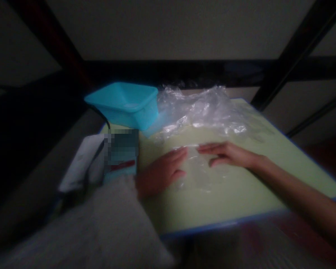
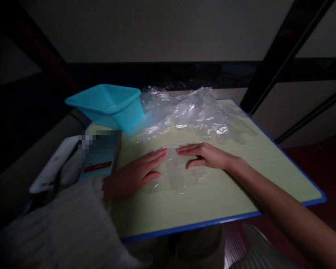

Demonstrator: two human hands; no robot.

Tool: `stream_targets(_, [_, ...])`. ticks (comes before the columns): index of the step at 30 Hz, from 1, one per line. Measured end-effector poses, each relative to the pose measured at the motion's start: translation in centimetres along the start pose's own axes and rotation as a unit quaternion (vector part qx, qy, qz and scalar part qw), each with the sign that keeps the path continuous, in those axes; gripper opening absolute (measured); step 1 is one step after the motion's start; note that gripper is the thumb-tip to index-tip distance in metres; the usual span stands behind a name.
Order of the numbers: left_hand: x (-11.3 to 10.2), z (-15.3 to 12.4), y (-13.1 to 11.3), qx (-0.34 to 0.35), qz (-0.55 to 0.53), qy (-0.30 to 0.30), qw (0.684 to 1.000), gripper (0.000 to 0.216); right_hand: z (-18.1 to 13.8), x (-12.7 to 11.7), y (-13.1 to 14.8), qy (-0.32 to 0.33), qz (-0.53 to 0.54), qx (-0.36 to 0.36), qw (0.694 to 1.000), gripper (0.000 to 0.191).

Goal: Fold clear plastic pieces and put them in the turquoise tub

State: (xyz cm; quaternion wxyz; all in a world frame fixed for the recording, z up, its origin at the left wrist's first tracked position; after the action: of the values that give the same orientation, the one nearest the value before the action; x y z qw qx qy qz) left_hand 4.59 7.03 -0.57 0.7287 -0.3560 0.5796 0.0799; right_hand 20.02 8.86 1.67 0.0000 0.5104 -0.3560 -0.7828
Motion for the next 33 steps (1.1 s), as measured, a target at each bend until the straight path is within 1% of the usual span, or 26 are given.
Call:
stream_targets(6, [0.3,-0.4,-0.4,0.054,0.025,0.024,0.998,0.073,-0.1,0.0,0.1,0.031,-0.005,0.018,0.999,0.07])
stream_targets(10, [0.4,-0.5,-0.3,0.061,0.028,0.036,0.997,0.083,-0.3,0.1,-0.2,0.024,-0.01,0.019,0.999,0.082])
stream_targets(12, [0.4,-0.6,-0.4,0.062,0.028,0.037,0.997,0.087,-0.5,-0.2,-0.2,0.01,-0.004,0.02,1.0,0.085])
stream_targets(13, [0.3,-0.6,-0.4,0.063,0.026,0.034,0.997,0.089,-0.5,-0.4,-0.1,-0.002,0.004,0.018,1.0,0.083])
stream_targets(15, [-0.1,-0.5,-0.7,0.067,0.019,0.019,0.997,0.087,-0.5,-0.9,0.6,-0.032,0.024,0.006,0.999,0.073])
stream_targets(17, [-0.6,-0.3,-1.0,0.064,0.005,-0.005,0.998,0.073,-0.3,-1.2,1.7,-0.054,0.044,-0.019,0.997,0.057])
stream_targets(19, [-1.1,0.0,-1.1,0.051,-0.019,-0.034,0.998,0.058,0.2,-1.0,3.0,-0.056,0.059,-0.042,0.996,0.045])
stream_targets(20, [-1.3,0.2,-1.1,0.044,-0.037,-0.045,0.997,0.054,0.5,-0.6,3.6,-0.049,0.064,-0.048,0.996,0.04])
stream_targets(22, [-1.3,0.5,-1.2,0.038,-0.077,-0.053,0.995,0.053,1.0,0.2,4.3,-0.024,0.066,-0.043,0.997,0.036])
stream_targets(25, [-0.9,0.8,-1.5,0.044,-0.113,-0.035,0.992,0.058,1.3,1.5,4.5,0.02,0.046,-0.021,0.999,0.033])
stream_targets(28, [-0.9,0.9,-1.7,0.054,-0.1,-0.029,0.993,0.058,0.9,2.1,4.8,0.05,0.042,-0.021,0.998,0.031])
stream_targets(33, [-1.0,0.7,-2.0,0.073,-0.064,-0.031,0.995,0.059,0.1,2.0,6.5,0.078,0.106,-0.059,0.99,0.027])
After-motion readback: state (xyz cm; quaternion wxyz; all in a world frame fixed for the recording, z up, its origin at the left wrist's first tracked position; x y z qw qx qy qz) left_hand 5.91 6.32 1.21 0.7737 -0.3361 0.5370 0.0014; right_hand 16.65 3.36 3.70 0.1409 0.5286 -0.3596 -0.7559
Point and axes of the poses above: each hand's wrist, its own z-axis towards the middle knuckle, its own x-axis out of the palm, y = z × x, the point moved 8 cm from there along z, towards the middle knuckle, and after that the axes turned 5 degrees about -z, right-handed, at the moved point
